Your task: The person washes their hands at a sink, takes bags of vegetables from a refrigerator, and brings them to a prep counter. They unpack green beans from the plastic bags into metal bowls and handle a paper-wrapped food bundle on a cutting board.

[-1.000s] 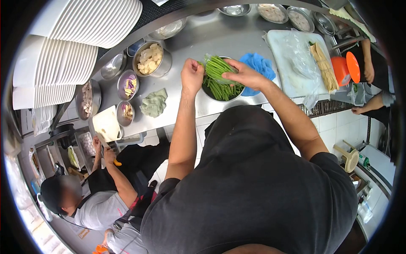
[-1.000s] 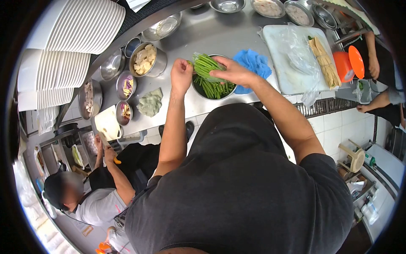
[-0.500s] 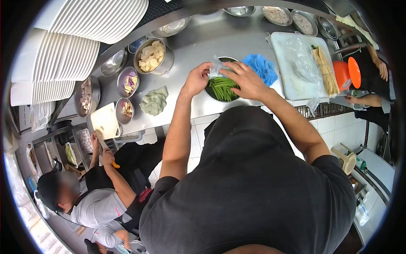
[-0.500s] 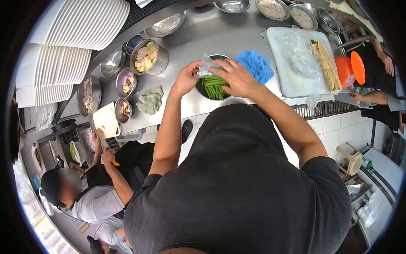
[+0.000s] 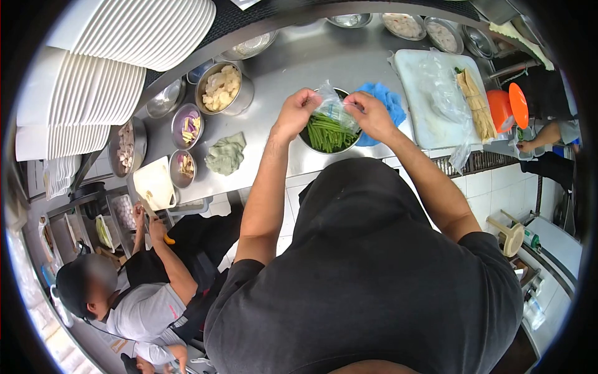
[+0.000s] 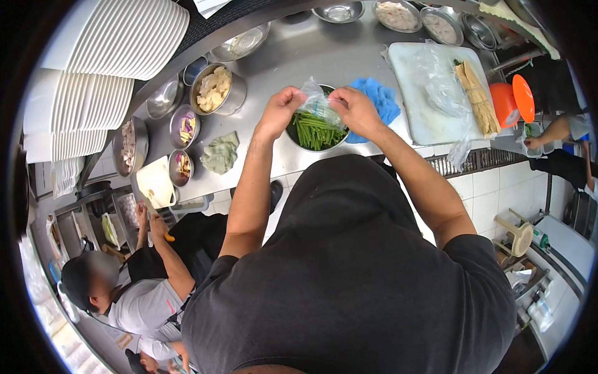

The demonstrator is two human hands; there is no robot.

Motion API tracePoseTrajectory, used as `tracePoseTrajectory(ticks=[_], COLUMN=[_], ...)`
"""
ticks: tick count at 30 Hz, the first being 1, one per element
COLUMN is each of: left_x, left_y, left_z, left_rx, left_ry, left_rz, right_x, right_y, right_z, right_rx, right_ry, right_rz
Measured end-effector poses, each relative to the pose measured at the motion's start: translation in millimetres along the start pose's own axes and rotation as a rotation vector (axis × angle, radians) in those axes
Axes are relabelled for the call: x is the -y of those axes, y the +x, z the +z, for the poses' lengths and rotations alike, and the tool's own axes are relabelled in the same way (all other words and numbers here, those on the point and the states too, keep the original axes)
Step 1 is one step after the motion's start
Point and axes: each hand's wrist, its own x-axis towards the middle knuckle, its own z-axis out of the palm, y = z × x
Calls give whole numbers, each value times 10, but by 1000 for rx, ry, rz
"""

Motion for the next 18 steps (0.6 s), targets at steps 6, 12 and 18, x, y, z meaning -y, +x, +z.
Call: tracePoseTrajectory(ticks=[6, 12, 18], left_x=[-157, -38, 316], left_y=[86, 114, 34], left_z=[-61, 196, 4], left_rx=[23, -126, -4], left_ry=[74, -641, -346], left_rz=[69, 23, 101], right_x=[184, 95, -2], right_y=[-16, 35, 113], right_z=[68, 200, 61], right_rx=[-218, -216, -202], right_ry=[-12, -178, -71], right_rz=[-340, 38, -84])
